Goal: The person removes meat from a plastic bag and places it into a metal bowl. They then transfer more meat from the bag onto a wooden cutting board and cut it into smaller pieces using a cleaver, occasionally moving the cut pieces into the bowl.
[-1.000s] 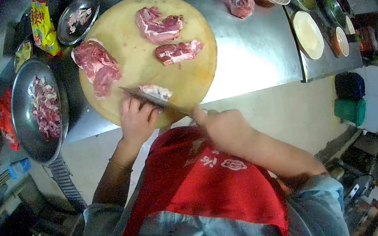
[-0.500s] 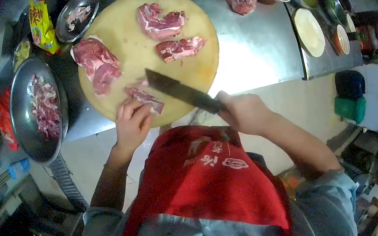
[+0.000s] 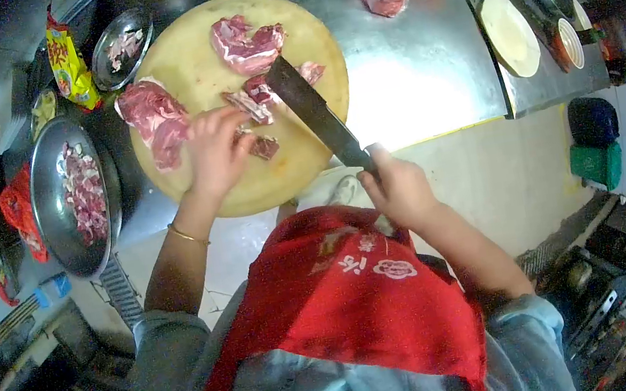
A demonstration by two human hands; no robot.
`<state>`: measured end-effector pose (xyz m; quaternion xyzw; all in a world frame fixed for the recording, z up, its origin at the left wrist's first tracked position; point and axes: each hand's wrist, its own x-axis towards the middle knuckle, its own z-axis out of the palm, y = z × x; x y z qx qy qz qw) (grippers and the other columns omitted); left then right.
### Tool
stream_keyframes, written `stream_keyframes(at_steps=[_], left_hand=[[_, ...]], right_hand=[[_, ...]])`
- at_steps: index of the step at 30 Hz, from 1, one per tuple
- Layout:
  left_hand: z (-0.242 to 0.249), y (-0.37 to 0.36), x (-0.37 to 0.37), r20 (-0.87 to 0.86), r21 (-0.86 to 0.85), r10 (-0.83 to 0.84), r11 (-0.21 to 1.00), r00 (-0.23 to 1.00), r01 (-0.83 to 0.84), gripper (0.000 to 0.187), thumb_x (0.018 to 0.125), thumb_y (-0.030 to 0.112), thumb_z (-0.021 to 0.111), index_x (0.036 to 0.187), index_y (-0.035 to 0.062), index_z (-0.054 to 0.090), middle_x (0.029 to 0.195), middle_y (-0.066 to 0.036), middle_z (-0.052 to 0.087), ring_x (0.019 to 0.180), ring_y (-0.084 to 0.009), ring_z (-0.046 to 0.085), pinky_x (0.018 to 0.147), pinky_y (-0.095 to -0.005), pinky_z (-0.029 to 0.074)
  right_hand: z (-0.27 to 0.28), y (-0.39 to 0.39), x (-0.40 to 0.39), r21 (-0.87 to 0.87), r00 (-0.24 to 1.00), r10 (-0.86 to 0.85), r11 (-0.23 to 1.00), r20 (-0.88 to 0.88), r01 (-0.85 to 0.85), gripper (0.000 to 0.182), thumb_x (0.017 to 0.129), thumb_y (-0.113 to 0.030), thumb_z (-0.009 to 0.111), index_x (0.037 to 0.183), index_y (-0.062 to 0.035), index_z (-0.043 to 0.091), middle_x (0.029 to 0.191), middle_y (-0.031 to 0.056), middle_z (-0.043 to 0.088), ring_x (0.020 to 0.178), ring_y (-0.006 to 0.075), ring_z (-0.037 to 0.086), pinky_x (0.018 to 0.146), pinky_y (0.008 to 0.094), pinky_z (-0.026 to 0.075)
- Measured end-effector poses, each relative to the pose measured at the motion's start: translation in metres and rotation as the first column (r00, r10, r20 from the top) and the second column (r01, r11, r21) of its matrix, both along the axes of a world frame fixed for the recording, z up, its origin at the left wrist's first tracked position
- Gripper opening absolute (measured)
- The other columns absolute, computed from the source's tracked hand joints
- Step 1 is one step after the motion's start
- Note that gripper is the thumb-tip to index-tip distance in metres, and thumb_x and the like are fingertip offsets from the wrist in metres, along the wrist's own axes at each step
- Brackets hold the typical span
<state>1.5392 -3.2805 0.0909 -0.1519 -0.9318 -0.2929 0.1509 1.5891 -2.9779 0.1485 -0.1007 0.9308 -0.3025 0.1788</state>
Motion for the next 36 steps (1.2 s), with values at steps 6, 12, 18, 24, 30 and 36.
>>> stream_keyframes(at_steps=[6,12,18,24,30,36], left_hand=[[-0.018,-0.019,0.049,0.0,0.006,-0.017,1.0,1.0,0.017,0.023,0.082,0.01,0.065,0.105,0.0082,0.065,0.113,-0.008,0.062,0.105,-0.0306,0.057,0.09,-0.0438,0.043],[-0.007,0.007,0.058,0.154,-0.112,-0.044,0.992,0.987,0.062,0.053,0.082,0.019,0.066,0.131,0.004,0.052,0.138,-0.013,0.05,0.132,-0.0301,0.043,0.113,-0.047,0.03],[-0.011,0.004,0.05,0.299,-0.251,-0.022,0.963,0.954,0.101,0.067,0.083,0.026,0.067,0.142,0.0035,0.042,0.15,-0.014,0.037,0.142,-0.0314,0.03,0.118,-0.0472,0.021],[-0.009,-0.004,0.049,0.219,-0.083,0.005,0.996,0.976,0.014,0.061,0.082,0.018,0.068,0.138,0.0087,0.047,0.148,-0.014,0.041,0.139,-0.0315,0.035,0.115,-0.0467,0.027],[-0.029,-0.019,0.046,-0.066,0.064,0.064,0.996,0.996,-0.06,0.02,0.075,0.012,0.072,0.095,0.0116,0.069,0.104,-0.004,0.062,0.103,-0.0261,0.057,0.088,-0.039,0.046],[-0.025,-0.01,0.034,0.013,-0.051,-0.007,0.999,1.0,0.008,0.024,0.071,0.011,0.075,0.094,0.0086,0.069,0.101,-0.006,0.062,0.1,-0.0293,0.057,0.088,-0.0405,0.048]], right_hand=[[0.024,-0.001,-0.012,0.0,0.992,0.123,0.992,0.042,-0.123,0.027,0.088,-0.016,0.063,0.11,-0.007,0.05,0.073,0.0179,0.064,0.07,0.0403,0.064,0.062,0.0485,0.05],[0.037,-0.015,-0.037,0.095,0.94,0.341,0.935,0.013,-0.341,0.03,0.086,-0.017,0.065,0.109,-0.0071,0.05,0.074,0.0179,0.065,0.071,0.0397,0.064,0.062,0.048,0.05],[0.048,-0.026,-0.036,0.094,0.964,0.265,0.96,0.016,-0.266,0.03,0.086,-0.017,0.065,0.109,-0.0071,0.05,0.075,0.0182,0.065,0.072,0.0398,0.064,0.062,0.0483,0.051],[0.053,-0.035,-0.027,0.073,0.978,0.206,0.976,0.013,-0.207,0.03,0.086,-0.018,0.065,0.11,-0.0076,0.05,0.078,0.0176,0.066,0.07,0.0391,0.065,0.062,0.0486,0.051],[0.048,-0.049,-0.032,0.136,0.916,0.396,0.912,-0.057,-0.386,0.028,0.087,-0.018,0.064,0.108,-0.0079,0.049,0.074,0.0156,0.064,0.067,0.0384,0.064,0.059,0.0473,0.05],[0.045,-0.053,-0.041,0.2,0.902,0.432,0.882,0.025,-0.427,0.026,0.087,-0.018,0.064,0.103,-0.0063,0.047,0.073,0.0165,0.064,0.067,0.0393,0.064,0.058,0.048,0.05]])
